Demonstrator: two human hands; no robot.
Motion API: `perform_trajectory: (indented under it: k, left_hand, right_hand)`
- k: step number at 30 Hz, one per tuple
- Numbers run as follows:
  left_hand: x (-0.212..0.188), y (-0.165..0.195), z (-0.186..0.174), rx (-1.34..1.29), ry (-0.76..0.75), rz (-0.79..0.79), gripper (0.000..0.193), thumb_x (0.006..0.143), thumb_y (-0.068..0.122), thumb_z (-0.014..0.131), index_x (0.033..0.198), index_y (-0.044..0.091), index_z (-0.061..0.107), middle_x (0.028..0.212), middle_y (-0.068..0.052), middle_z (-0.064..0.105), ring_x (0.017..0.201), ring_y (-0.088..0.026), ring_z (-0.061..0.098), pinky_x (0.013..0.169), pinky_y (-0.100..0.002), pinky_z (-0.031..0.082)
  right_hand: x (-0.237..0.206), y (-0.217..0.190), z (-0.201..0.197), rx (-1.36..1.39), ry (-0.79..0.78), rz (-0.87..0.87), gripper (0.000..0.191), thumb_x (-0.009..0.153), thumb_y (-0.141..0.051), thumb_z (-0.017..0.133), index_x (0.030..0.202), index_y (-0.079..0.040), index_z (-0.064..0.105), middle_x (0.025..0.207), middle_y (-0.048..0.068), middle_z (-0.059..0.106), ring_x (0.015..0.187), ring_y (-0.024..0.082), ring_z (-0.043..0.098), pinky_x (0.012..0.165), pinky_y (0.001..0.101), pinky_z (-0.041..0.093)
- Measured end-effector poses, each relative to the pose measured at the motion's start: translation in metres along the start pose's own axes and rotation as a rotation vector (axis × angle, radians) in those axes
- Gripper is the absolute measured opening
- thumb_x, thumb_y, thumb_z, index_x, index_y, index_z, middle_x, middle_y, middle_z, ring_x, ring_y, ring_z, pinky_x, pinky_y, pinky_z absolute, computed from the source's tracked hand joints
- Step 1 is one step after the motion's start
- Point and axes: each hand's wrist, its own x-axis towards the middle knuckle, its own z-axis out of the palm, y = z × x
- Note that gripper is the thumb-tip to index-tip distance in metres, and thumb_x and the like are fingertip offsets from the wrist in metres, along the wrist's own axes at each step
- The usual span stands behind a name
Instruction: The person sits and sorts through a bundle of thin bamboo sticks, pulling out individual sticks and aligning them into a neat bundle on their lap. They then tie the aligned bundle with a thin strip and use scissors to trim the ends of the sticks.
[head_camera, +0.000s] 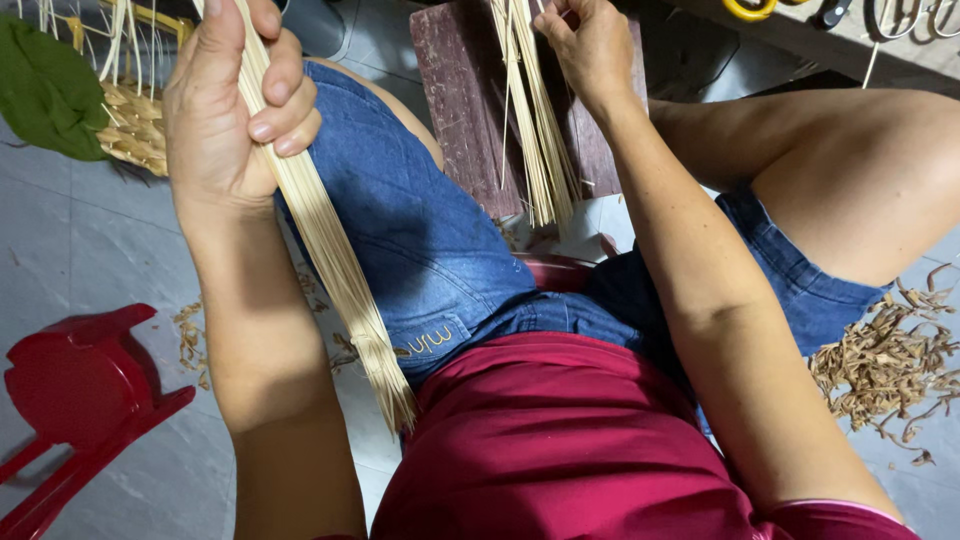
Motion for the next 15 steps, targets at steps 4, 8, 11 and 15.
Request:
perform_trajectory:
  k: [4,8,11,15]
  left_hand:
    - [0.004,-0.005,-0.002,0.055,-0.055,0.029,0.038,0.121,0.042,0.049,0.114,0.005,0.054,0.075,-0.007,0.049,0.048,-0.007,0.035,0.045,-0.023,0.03]
    - [0.01,-0.008,-0.003,0.044,-0.04,0.02,0.038,0.118,0.043,0.049,0.112,0.005,0.054,0.074,-0.007,0.05,0.048,-0.008,0.037,0.045,-0.024,0.032]
    - [0.012,-0.011,-0.004,0.028,-0.053,0.018,0.036,0.118,0.041,0.048,0.115,0.006,0.056,0.074,-0.007,0.051,0.049,-0.008,0.038,0.045,-0.024,0.033]
    - [0.013,-0.011,-0.005,-0.025,-0.077,0.006,0.034,0.117,0.037,0.048,0.116,0.005,0.058,0.075,-0.008,0.053,0.049,-0.009,0.04,0.05,-0.027,0.035]
  right_hand:
    - [0.0,-0.002,-0.001,-0.054,-0.002,0.055,0.021,0.093,-0.024,0.081,0.089,-0.007,0.071,0.074,0.005,0.072,0.064,0.014,0.066,0.061,0.0324,0.05]
    - [0.001,-0.003,0.0,-0.037,-0.006,0.079,0.021,0.094,-0.025,0.08,0.088,-0.007,0.07,0.075,0.005,0.072,0.065,0.014,0.066,0.062,0.0325,0.051]
    - [0.002,0.0,0.002,-0.05,-0.017,0.115,0.023,0.092,-0.026,0.08,0.088,-0.006,0.07,0.073,0.007,0.071,0.064,0.014,0.065,0.061,0.0327,0.05]
    - [0.001,0.007,0.006,0.01,-0.021,0.135,0.022,0.093,-0.027,0.078,0.088,-0.006,0.07,0.075,0.006,0.072,0.065,0.013,0.065,0.062,0.0321,0.051]
